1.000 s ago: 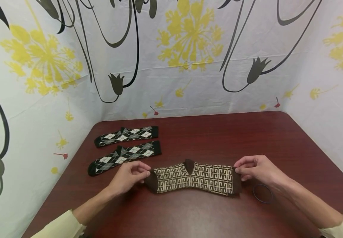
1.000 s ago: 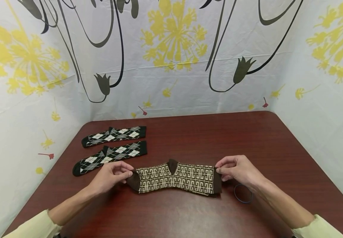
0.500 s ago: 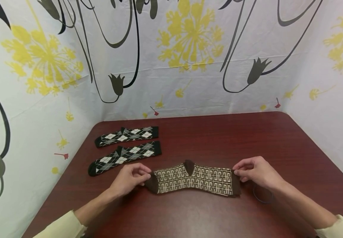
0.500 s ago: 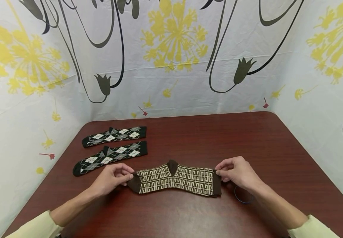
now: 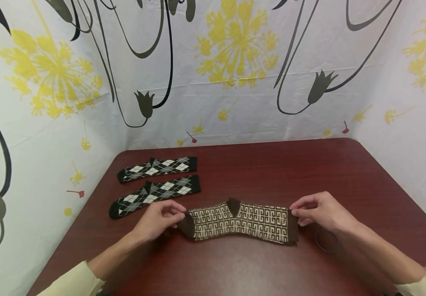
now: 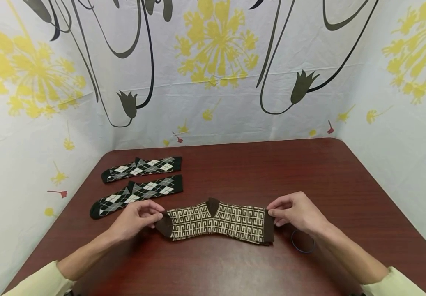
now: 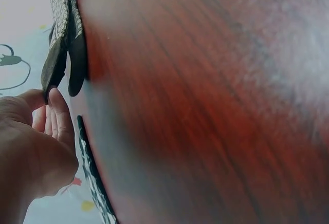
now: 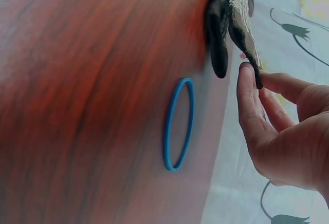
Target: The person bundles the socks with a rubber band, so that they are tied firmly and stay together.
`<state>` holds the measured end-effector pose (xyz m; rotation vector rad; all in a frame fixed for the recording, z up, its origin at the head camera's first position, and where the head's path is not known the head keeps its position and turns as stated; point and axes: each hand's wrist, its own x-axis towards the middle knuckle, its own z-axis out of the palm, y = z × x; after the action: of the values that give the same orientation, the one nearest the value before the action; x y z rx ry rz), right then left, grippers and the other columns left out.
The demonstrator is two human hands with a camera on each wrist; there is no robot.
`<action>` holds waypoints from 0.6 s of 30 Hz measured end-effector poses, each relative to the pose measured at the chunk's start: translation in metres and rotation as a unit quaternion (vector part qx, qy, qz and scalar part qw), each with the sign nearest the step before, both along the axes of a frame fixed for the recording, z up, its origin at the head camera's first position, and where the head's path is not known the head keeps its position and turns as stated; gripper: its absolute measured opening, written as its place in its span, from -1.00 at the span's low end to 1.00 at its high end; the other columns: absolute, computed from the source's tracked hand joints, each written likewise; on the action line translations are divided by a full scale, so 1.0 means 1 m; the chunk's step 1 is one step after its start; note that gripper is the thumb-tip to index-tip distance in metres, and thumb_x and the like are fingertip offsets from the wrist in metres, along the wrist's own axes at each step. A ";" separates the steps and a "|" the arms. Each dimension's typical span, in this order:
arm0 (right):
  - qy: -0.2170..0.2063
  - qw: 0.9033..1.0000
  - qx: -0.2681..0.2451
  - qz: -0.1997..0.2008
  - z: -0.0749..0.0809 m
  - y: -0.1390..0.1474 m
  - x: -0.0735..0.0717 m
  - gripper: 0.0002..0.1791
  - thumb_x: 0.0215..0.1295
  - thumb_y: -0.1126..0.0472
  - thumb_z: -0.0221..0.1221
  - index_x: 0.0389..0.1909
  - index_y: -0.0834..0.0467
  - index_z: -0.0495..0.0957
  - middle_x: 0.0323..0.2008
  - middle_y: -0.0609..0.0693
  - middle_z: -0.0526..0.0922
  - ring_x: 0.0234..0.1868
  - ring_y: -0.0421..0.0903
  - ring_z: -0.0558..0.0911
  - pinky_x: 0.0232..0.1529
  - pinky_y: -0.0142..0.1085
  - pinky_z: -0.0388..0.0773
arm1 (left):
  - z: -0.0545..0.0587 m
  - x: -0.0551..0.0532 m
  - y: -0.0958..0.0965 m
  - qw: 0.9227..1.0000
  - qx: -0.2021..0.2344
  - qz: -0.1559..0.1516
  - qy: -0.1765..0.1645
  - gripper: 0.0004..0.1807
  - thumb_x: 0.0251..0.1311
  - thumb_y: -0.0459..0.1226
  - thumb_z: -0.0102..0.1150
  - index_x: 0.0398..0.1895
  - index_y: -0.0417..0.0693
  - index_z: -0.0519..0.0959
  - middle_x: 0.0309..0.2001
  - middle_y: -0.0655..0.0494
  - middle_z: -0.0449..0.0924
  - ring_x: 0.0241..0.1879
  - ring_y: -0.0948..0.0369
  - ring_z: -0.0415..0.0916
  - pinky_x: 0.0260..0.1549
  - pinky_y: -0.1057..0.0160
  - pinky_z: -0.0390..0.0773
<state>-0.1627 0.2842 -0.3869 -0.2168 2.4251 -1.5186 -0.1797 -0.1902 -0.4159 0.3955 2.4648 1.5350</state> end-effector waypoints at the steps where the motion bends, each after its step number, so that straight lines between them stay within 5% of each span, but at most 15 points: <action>1: -0.001 1.000 -0.003 0.001 0.001 0.000 0.000 -0.81 0.39 0.43 0.34 -0.07 0.48 0.71 -0.25 0.19 0.79 -0.39 0.06 0.79 -0.27 -0.09 0.76 | 0.001 0.000 -0.001 1.000 -0.001 0.000 0.001 -0.82 0.39 -0.31 0.41 -0.02 -0.19 0.73 -0.20 -0.02 0.76 -0.38 0.12 0.71 -0.32 0.24 0.69; 18: 0.002 0.999 0.052 -0.007 -0.009 -0.004 0.000 -0.84 0.40 0.37 0.36 -0.08 0.36 0.75 -0.21 0.13 0.80 -0.35 0.04 0.79 -0.26 -0.17 0.74 | -0.008 0.001 -0.004 1.000 0.007 -0.007 -0.008 -0.80 0.39 -0.33 0.40 -0.01 -0.23 0.71 -0.20 -0.05 0.75 -0.38 0.13 0.71 -0.32 0.23 0.72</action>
<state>-0.1623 0.2806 -0.3959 -0.1820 2.5058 -1.3951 -0.1791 -0.1944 -0.4244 0.4001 2.4360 1.5451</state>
